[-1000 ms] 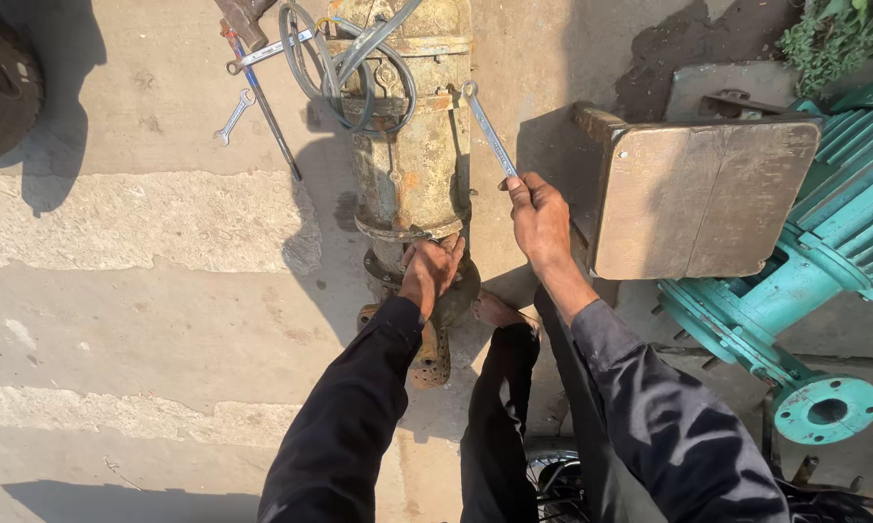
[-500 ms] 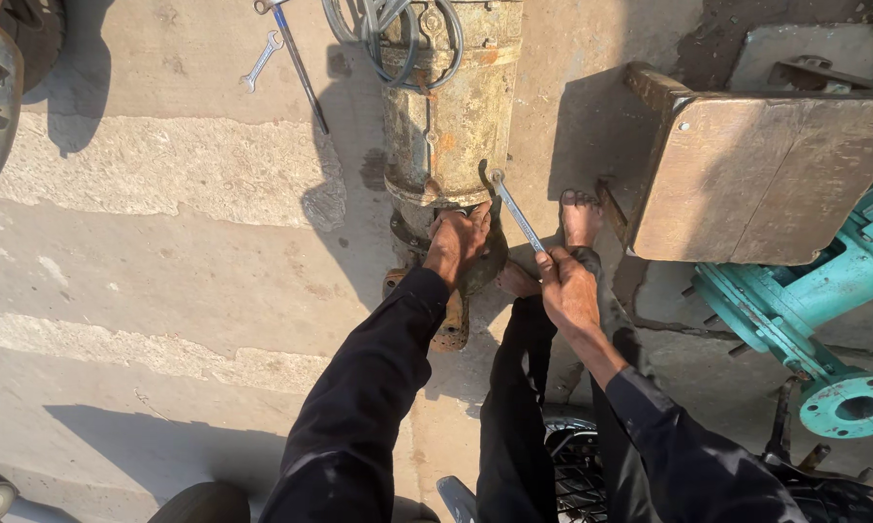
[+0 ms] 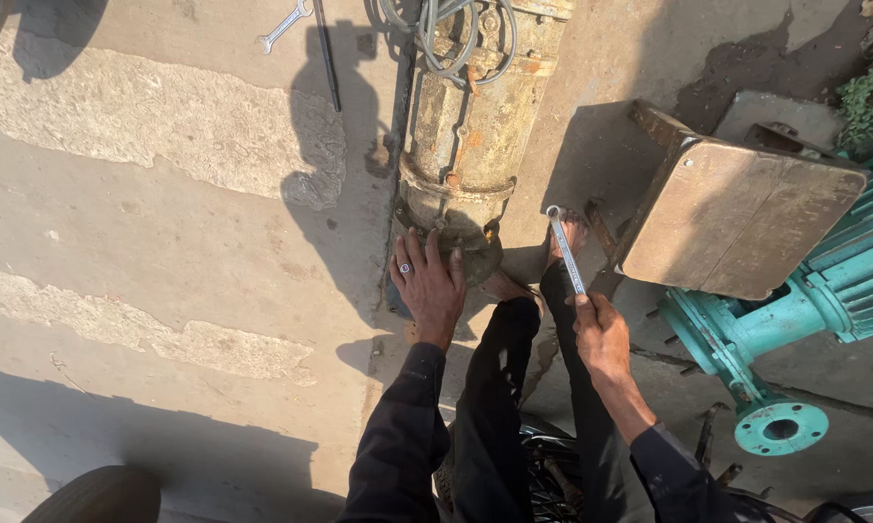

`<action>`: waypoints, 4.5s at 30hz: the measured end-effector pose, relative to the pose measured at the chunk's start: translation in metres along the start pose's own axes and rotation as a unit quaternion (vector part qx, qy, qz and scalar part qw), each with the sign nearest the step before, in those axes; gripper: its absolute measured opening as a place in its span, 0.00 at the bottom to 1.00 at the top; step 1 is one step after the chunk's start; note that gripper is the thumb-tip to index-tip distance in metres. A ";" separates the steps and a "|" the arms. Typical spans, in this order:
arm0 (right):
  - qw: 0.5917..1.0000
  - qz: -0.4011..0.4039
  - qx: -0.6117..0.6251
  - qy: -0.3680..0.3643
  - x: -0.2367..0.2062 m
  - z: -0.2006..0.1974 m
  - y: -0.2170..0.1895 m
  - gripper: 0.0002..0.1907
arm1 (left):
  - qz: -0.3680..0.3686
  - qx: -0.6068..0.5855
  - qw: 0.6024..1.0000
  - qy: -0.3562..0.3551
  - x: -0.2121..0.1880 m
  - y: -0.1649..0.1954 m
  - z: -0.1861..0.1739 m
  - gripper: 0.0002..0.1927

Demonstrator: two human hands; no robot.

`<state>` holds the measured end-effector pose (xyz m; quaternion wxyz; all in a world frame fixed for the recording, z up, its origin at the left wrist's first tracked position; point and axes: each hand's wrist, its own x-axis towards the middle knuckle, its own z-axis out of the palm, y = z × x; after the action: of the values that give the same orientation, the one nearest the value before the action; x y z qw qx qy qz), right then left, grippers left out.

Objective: The person sits on the ground and uses a wrench to loosen and remove bolts from a rusty cylindrical motor. They repeatedly adjust the tool and reposition the motor while working on the bolted flange.

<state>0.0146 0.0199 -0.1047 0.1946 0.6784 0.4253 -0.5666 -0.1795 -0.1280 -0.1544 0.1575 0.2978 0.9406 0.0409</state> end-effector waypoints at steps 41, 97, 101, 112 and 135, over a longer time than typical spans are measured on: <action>0.741 -0.386 -0.458 -0.303 0.142 0.064 -0.299 0.17 | -0.142 -0.171 0.967 0.125 -0.038 -0.032 0.059 0.14; 0.756 -0.372 -0.264 -0.469 0.125 -0.038 -0.285 0.26 | -0.750 -0.171 0.568 0.292 -0.240 0.291 -0.002 0.22; 0.754 -0.342 -0.290 -0.481 0.133 -0.033 -0.266 0.27 | -0.695 -0.261 0.612 0.273 -0.239 0.319 -0.025 0.22; 0.778 -0.265 -0.421 -0.384 0.167 -0.035 -0.197 0.20 | -0.583 -0.347 0.634 0.370 -0.190 0.263 -0.026 0.18; 0.851 -0.395 -0.312 -0.149 0.214 -0.090 -0.232 0.20 | -0.384 -0.491 0.749 0.224 0.061 0.197 0.094 0.20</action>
<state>-0.1167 0.2939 -0.2290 0.2171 0.2645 0.7775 -0.5277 -0.0885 0.0662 -0.2264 0.0689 -0.2251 0.8342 0.4987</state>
